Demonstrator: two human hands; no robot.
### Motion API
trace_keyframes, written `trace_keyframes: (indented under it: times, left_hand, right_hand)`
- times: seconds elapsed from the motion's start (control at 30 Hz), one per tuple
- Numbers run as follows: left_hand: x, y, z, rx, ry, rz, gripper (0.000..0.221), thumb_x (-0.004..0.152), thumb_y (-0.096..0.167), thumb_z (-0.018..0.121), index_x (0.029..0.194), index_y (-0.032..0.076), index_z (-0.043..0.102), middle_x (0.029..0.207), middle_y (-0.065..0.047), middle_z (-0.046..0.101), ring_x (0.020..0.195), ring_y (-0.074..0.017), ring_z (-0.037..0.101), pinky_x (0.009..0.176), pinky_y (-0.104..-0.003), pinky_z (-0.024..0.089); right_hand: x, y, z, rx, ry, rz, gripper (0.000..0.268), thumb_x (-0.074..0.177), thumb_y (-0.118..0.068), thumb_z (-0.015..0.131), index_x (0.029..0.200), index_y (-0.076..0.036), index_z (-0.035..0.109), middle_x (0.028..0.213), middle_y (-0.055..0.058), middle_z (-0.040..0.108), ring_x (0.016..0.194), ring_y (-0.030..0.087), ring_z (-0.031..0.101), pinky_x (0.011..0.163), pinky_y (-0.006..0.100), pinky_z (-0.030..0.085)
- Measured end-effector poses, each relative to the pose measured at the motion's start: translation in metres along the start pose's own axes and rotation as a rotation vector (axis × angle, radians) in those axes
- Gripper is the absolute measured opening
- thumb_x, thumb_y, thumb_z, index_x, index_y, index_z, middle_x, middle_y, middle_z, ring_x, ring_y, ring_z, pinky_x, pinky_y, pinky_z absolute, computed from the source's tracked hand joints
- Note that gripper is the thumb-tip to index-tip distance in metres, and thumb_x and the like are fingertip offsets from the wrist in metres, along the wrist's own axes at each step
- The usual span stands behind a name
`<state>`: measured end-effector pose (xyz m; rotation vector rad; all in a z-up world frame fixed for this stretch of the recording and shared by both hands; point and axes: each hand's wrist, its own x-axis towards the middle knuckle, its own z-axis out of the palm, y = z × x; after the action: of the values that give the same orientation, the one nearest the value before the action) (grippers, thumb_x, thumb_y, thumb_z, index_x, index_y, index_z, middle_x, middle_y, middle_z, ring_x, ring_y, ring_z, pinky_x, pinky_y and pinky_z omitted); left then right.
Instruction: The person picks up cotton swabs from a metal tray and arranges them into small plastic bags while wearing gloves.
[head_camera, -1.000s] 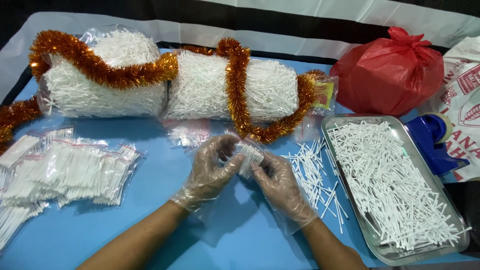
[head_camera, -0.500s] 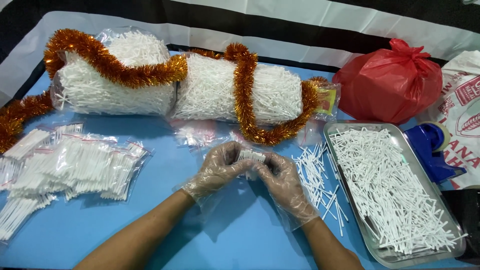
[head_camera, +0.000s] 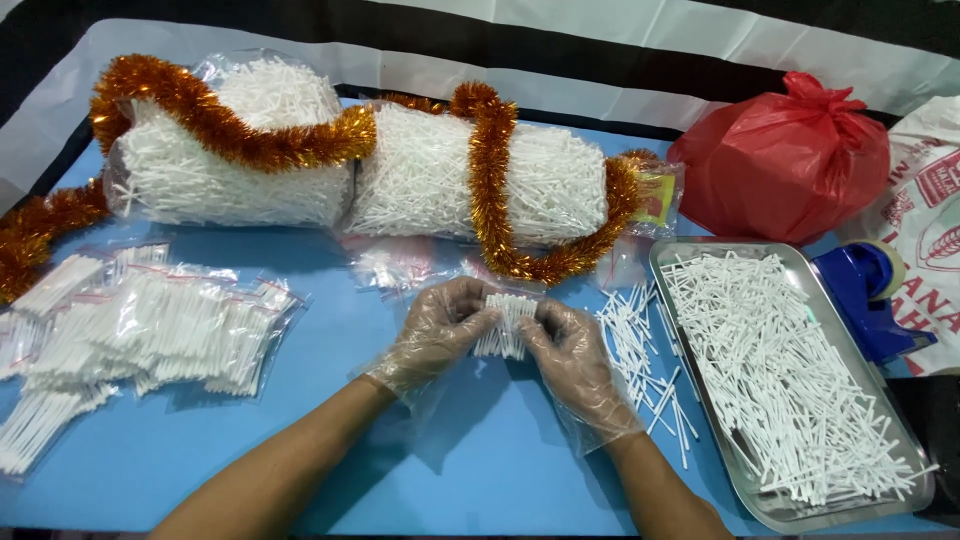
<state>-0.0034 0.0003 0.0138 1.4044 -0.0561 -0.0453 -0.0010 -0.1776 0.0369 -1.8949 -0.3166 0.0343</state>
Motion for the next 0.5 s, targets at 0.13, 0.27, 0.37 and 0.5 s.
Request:
trace_keyframes:
  times: [0.13, 0.27, 0.37, 0.5]
  left_hand:
    - [0.007, -0.013, 0.000, 0.086, 0.045, 0.051, 0.022, 0.088, 0.008, 0.075, 0.110, 0.005, 0.074, 0.083, -0.010, 0.074, 0.085, -0.0167, 0.070, 0.078, -0.035, 0.060]
    - [0.010, -0.028, -0.002, 0.167, 0.083, 0.116, 0.025, 0.087, 0.014, 0.073, 0.110, 0.004, 0.072, 0.087, -0.016, 0.072, 0.088, -0.0257, 0.072, 0.079, -0.041, 0.060]
    - [0.008, -0.036, -0.004, 0.254, 0.166, 0.158, 0.029, 0.085, 0.021, 0.076, 0.109, 0.007, 0.072, 0.088, -0.014, 0.072, 0.087, -0.0265, 0.074, 0.077, -0.041, 0.060]
    - [-0.016, -0.014, -0.001, 0.250, 0.180, 0.329, 0.020, 0.092, 0.009, 0.064, 0.110, 0.015, 0.071, 0.076, 0.002, 0.063, 0.063, -0.0092, 0.055, 0.056, -0.024, 0.047]
  right_hand:
    - [-0.004, -0.007, 0.002, -0.054, 0.015, -0.027, 0.015, 0.092, -0.014, 0.072, 0.087, 0.000, 0.074, 0.069, 0.021, 0.073, 0.073, 0.019, 0.070, 0.058, 0.037, 0.055]
    - [-0.012, -0.022, 0.005, -0.039, 0.039, -0.039, 0.016, 0.093, -0.010, 0.072, 0.090, 0.006, 0.073, 0.070, 0.026, 0.070, 0.081, 0.020, 0.064, 0.062, 0.043, 0.055]
    - [-0.012, -0.011, 0.008, 0.024, 0.085, 0.011, 0.017, 0.094, -0.007, 0.071, 0.105, 0.006, 0.073, 0.083, 0.024, 0.072, 0.087, 0.022, 0.063, 0.070, 0.043, 0.056]
    - [-0.006, 0.015, 0.008, 0.132, 0.031, 0.046, 0.028, 0.092, -0.011, 0.069, 0.118, 0.001, 0.072, 0.105, 0.018, 0.077, 0.094, 0.029, 0.075, 0.080, 0.037, 0.066]
